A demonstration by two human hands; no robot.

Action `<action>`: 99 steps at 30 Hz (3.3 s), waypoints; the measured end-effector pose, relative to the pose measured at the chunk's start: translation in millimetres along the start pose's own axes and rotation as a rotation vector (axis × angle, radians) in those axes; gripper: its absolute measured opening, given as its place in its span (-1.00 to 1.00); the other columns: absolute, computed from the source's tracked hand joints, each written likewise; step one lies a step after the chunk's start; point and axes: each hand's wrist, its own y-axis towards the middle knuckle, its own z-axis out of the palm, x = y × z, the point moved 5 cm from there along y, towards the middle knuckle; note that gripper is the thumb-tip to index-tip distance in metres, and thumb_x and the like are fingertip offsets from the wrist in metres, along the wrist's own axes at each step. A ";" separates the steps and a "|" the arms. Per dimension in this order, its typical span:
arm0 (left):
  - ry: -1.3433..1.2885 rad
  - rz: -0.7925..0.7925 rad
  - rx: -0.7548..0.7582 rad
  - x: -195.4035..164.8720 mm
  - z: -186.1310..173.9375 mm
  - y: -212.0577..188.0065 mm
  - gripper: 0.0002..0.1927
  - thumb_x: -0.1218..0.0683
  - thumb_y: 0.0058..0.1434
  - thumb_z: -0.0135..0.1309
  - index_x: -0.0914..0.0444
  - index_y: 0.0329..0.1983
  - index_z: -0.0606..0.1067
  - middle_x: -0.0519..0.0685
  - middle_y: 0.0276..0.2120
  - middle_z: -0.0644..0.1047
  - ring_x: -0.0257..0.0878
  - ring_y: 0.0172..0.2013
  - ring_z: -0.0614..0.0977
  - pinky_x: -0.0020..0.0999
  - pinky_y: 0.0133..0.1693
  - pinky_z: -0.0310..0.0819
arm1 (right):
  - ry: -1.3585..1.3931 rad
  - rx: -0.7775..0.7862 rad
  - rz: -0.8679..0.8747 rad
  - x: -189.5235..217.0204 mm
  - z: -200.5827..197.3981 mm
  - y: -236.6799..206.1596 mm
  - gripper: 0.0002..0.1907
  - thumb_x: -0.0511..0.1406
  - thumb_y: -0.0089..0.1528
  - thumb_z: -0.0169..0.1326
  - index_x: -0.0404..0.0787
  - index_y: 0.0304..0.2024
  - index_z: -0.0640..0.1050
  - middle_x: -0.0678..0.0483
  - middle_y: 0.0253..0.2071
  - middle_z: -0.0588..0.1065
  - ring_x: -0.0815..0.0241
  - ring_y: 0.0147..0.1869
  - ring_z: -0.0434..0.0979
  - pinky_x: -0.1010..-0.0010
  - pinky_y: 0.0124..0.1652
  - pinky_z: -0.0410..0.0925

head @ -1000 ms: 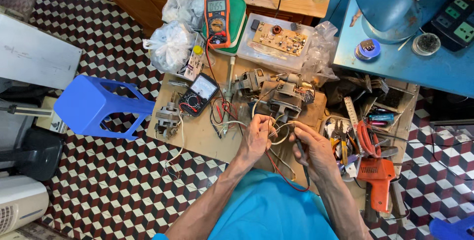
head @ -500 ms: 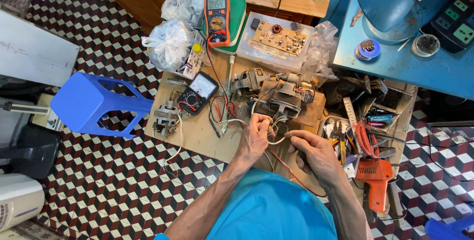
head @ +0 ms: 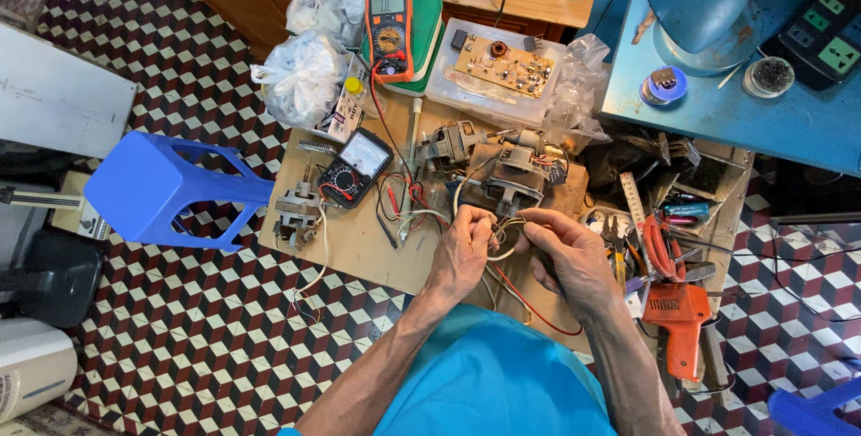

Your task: The person works at a cluttered electronics repair bench, handling a small electric motor and its wiring. They strip and arrange wires by hand, use a multimeter to test the motor, cut and trim components with pliers, and reposition the motor on the bench while reassembling its parts.

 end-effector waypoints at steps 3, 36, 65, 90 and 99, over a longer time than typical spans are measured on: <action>-0.018 -0.009 0.007 2.4 1.1 1.2 -0.73 0.02 0.44 -0.15 0.30 -0.03 0.42 -0.01 -0.50 0.59 -0.27 -0.43 0.65 -0.31 -0.34 0.54 | 0.027 -0.005 -0.003 -6.4 -6.8 1.4 -0.64 -0.31 0.30 0.07 -0.30 0.13 0.57 0.04 -0.37 0.58 0.40 -0.59 0.36 0.61 -0.67 0.12; 0.023 -0.039 0.031 -6.3 -7.2 3.7 -0.73 0.00 0.43 -0.16 0.30 -0.07 0.41 -0.01 -0.47 0.61 -0.25 -0.41 0.64 -0.31 -0.31 0.52 | 0.071 -0.062 0.043 -16.8 -13.3 16.4 -0.62 -0.37 0.26 0.08 -0.33 0.12 0.60 -0.06 -0.34 0.61 0.31 -0.61 0.34 0.57 -0.68 0.08; 0.035 -0.032 0.010 5.0 -1.8 -1.5 -0.74 0.01 0.41 -0.18 0.28 -0.05 0.42 -0.01 -0.46 0.61 -0.21 -0.41 0.67 -0.27 -0.31 0.55 | 0.002 0.031 -0.017 -0.2 11.2 -7.4 -0.59 -0.31 0.30 0.06 -0.30 0.19 0.53 0.01 -0.36 0.60 0.41 -0.58 0.34 0.61 -0.67 0.10; 0.032 -0.058 0.005 -0.7 -11.7 -5.6 -0.71 -0.01 0.40 -0.17 0.29 -0.07 0.43 0.01 -0.46 0.62 -0.20 -0.39 0.68 -0.27 -0.28 0.56 | -0.017 0.001 0.039 -4.6 18.1 -1.3 -0.64 -0.29 0.31 0.02 -0.21 0.12 0.61 0.11 -0.41 0.57 0.42 -0.59 0.33 0.62 -0.64 0.08; 0.015 -0.036 0.037 -2.0 -10.3 -5.5 -0.69 -0.02 0.40 -0.20 0.30 -0.07 0.41 0.03 -0.45 0.62 -0.20 -0.38 0.68 -0.28 -0.28 0.58 | 0.007 -0.027 0.057 -9.2 13.4 -1.0 -0.65 -0.29 0.30 0.04 -0.22 0.11 0.63 0.11 -0.45 0.54 0.41 -0.60 0.32 0.61 -0.64 0.08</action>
